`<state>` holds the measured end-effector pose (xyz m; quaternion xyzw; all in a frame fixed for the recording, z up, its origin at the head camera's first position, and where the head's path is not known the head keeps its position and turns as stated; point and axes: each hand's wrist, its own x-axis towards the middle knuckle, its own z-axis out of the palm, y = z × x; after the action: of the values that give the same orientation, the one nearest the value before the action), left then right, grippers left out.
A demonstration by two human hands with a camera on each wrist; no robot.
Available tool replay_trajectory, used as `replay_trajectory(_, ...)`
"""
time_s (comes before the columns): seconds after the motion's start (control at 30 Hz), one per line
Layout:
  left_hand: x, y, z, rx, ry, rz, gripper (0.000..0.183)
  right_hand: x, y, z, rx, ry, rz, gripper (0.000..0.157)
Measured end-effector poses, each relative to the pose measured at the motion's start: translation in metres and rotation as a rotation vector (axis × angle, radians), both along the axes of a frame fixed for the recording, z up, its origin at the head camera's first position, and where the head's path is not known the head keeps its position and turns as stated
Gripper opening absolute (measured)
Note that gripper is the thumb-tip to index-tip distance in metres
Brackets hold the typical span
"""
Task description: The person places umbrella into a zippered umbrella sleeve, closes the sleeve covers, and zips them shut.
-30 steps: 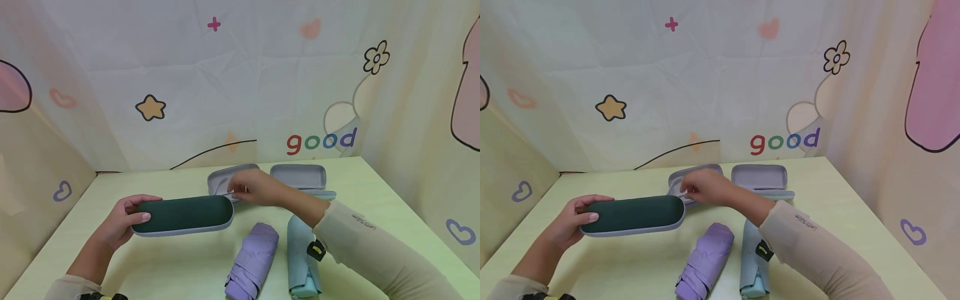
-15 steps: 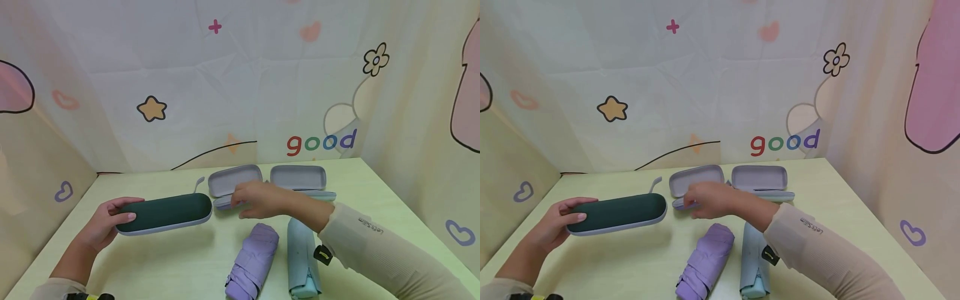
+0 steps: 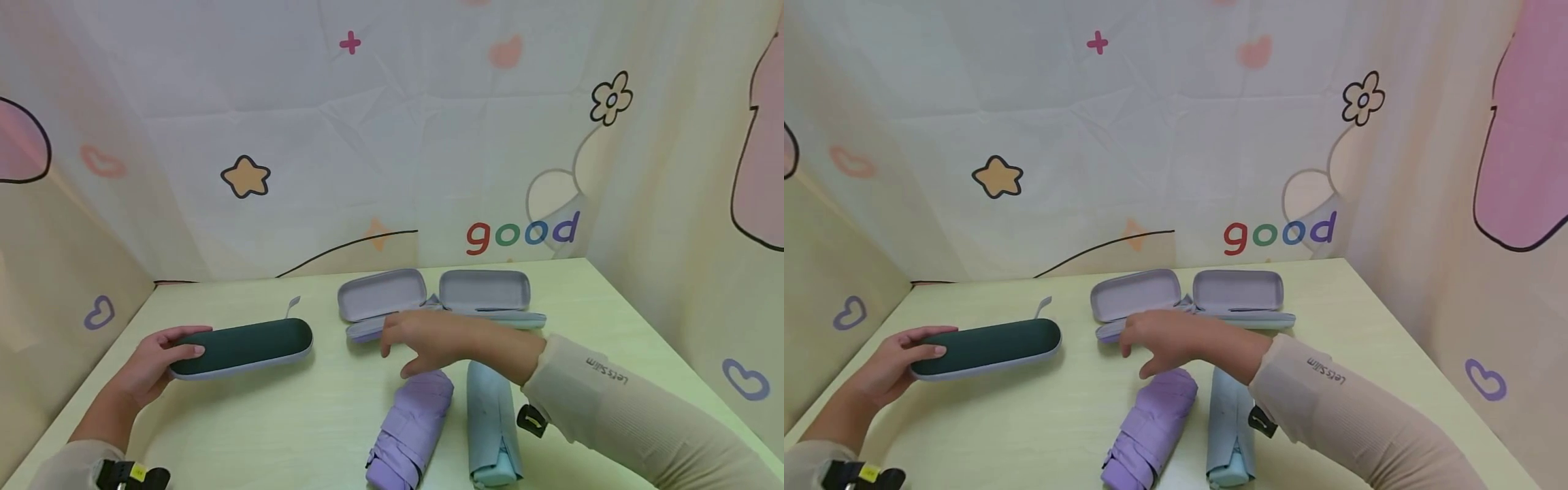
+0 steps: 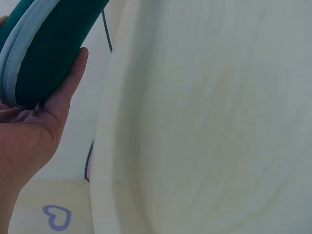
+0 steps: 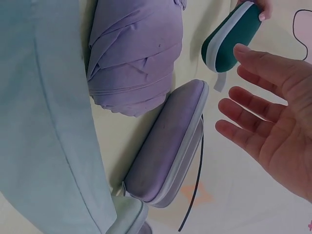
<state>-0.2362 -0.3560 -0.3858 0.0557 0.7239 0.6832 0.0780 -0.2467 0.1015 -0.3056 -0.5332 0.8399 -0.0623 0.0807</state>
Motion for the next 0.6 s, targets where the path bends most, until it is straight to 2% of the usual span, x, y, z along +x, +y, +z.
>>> replay_trajectory(0.07, -0.003, -0.004, -0.005, -0.011, -0.022, -0.014, 0.031, 0.0, 0.0, -0.002, 0.006, -0.002, 0.01, 0.032)
replay_trajectory(0.13, -0.006, -0.009, -0.009, -0.064, -0.038, -0.033, 0.029, 0.0, 0.0, -0.004, 0.01, 0.002, 0.025, 0.032)
replay_trajectory(0.23, -0.01, -0.01, -0.009, -0.237, -0.056, -0.067, 0.034, 0.002, 0.0, -0.007, 0.028, -0.018, 0.025, 0.032)
replay_trajectory(0.37, -0.01, -0.001, 0.001, -0.494, -0.021, -0.102, 0.05, 0.004, 0.0, -0.011, 0.05, -0.055, -0.009, 0.032)
replay_trajectory(0.5, -0.011, 0.009, 0.014, -0.662, 0.052, -0.115, 0.046, 0.006, -0.002, -0.012, 0.071, -0.054, -0.021, 0.033)
replay_trajectory(0.6, -0.013, 0.019, 0.021, -0.747, 0.099, -0.114, 0.042, 0.009, -0.004, -0.014, 0.094, -0.044, -0.019, 0.035)
